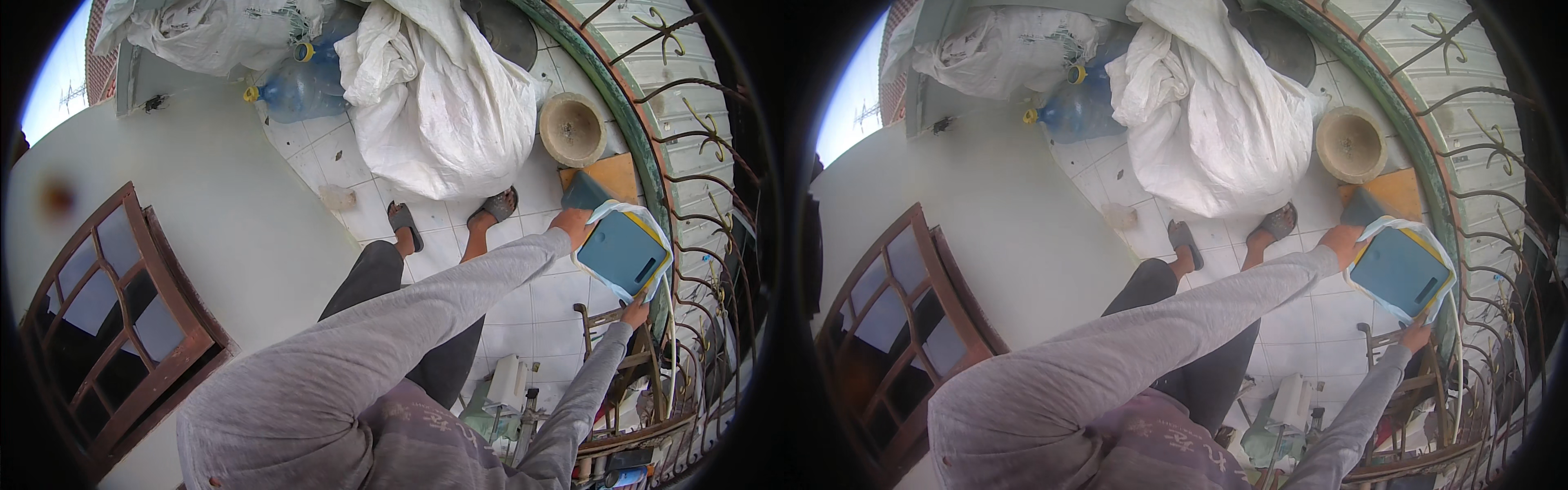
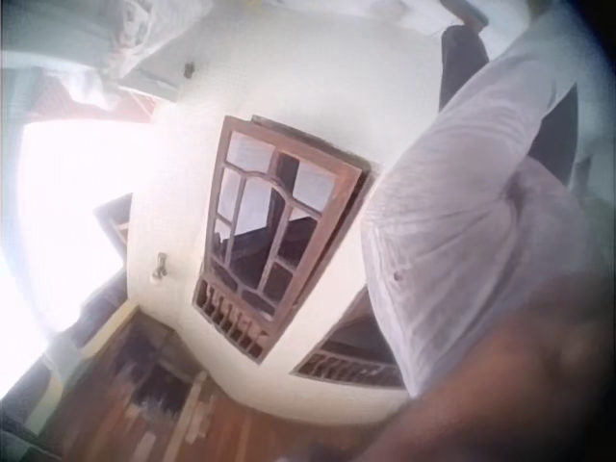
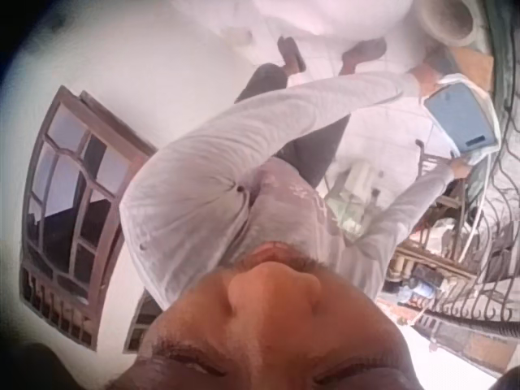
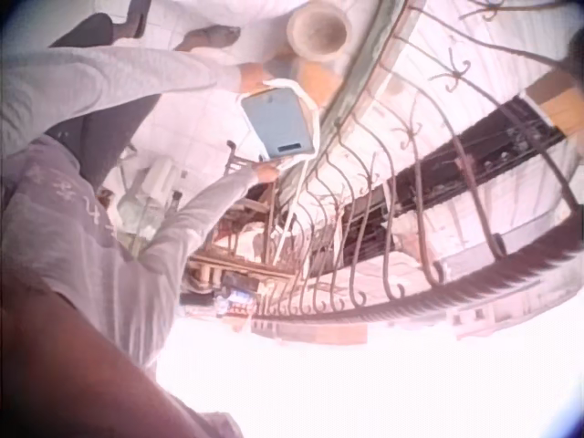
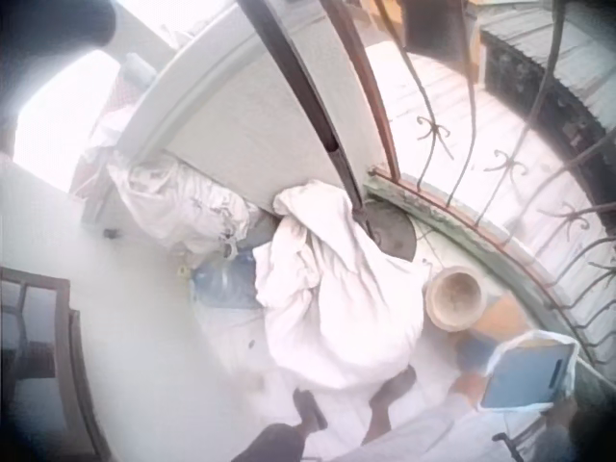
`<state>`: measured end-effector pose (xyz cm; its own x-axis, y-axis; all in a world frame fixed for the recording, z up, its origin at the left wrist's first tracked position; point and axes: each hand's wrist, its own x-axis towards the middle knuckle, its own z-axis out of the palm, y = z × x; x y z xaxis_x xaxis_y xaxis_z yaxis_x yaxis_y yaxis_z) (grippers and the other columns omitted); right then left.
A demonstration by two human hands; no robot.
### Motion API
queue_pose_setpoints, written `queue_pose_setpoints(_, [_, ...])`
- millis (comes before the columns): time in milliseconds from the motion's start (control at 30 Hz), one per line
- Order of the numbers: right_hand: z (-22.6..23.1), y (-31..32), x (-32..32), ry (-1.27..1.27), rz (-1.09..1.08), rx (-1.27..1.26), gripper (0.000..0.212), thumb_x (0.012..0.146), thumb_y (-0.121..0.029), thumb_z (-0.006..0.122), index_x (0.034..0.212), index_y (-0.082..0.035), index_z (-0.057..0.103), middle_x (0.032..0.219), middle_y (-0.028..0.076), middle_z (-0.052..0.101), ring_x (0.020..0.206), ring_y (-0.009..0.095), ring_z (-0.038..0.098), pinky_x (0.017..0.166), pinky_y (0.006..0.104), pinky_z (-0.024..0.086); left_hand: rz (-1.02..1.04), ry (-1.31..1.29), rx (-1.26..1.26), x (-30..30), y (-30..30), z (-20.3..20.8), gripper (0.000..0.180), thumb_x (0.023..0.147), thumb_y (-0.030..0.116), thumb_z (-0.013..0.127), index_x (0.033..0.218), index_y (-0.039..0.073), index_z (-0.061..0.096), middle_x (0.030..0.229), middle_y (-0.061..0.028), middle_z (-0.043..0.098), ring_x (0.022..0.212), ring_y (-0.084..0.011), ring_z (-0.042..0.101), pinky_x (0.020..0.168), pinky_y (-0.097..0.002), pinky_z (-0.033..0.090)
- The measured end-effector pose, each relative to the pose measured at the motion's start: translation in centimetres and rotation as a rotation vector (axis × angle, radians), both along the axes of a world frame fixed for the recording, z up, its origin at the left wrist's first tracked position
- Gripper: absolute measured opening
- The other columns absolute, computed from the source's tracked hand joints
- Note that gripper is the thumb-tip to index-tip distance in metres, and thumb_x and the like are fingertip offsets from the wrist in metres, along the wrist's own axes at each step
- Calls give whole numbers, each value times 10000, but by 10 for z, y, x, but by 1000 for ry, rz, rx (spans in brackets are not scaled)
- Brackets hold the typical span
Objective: The person gathers various items on a cluttered balcony, including a red and black bag, a blue spray can, a white bottle, and a white sack. They place these items into the sack and then pick up a black backpack, adjusting its straps.
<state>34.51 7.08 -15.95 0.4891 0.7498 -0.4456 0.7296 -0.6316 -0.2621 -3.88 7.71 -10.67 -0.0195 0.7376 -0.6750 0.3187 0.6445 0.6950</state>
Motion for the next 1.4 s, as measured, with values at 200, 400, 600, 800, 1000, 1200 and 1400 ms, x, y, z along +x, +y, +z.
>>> queue_pose_setpoints(200, [25, 5, -23, -226, 401, 163, 702, 1005, -571, 468, 1119, 96, 653, 960, 329, 670, 850, 508, 638, 752, 534, 495, 201, 7, 78, -3, -32, -2, 278, 1007, 268, 516, 1036, 19, 634, 910, -232, 678, 896, -446, 647, 822, -528, 503])
queue_pose_setpoints(400, [85, -34, -110, -201, 420, 93, 515, 1045, -369, 504, 1130, 123, 631, 1000, 326, 670, 950, 496, 634, 783, 508, 505, 296, -30, 35, -61, -101, 45, 272, 1011, 262, 512, 1045, 15, 621, 907, -245, 666, 894, -444, 641, 794, -530, 488])
queue_pose_setpoints(600, [161, -101, -247, -6, 488, 196, 438, 1021, -280, 565, 1058, 150, 636, 856, 315, 671, 755, 427, 665, 677, 471, 501, 485, 39, 6, -150, -225, 110, 292, 1036, 254, 500, 1009, -20, 598, 808, -199, 638, 783, -361, 649, 713, -440, 485])
queue_pose_setpoints(800, [216, -155, -395, 189, 830, 215, 251, 852, 15, 597, 1094, 47, 652, 946, 220, 652, 855, 415, 645, 737, 469, 496, 970, 210, -111, -204, -366, 178, 380, 1046, 308, 504, 1007, -55, 608, 764, -168, 645, 696, -257, 642, 666, -372, 500])
queue_pose_setpoints(1000, [244, -191, -529, 349, 1159, 147, 276, 780, 43, 631, 1048, -12, 663, 885, 166, 580, 799, 392, 610, 682, 466, 481, 1282, 215, -150, -244, -471, 216, 390, 1049, 299, 502, 1057, -71, 625, 882, -100, 675, 803, -186, 614, 733, -347, 484])
queue_pose_setpoints(1200, [186, -248, -697, 508, 1459, 36, 226, 819, -119, 676, 1039, -96, 629, 938, 98, 598, 836, 342, 664, 692, 453, 546, 1672, 233, -14, -299, -551, 179, 379, 1039, 314, 520, 1167, -34, 600, 983, -61, 637, 842, -154, 575, 718, -323, 481])
queue_pose_setpoints(1400, [60, -276, -873, 464, 1602, 55, 163, 895, -153, 616, 1004, -76, 708, 1020, 125, 665, 930, 336, 682, 816, 442, 558, 1727, 182, -30, -372, -568, 37, 311, 1025, 272, 542, 1109, -27, 569, 940, -100, 630, 698, -170, 589, 597, -315, 497])
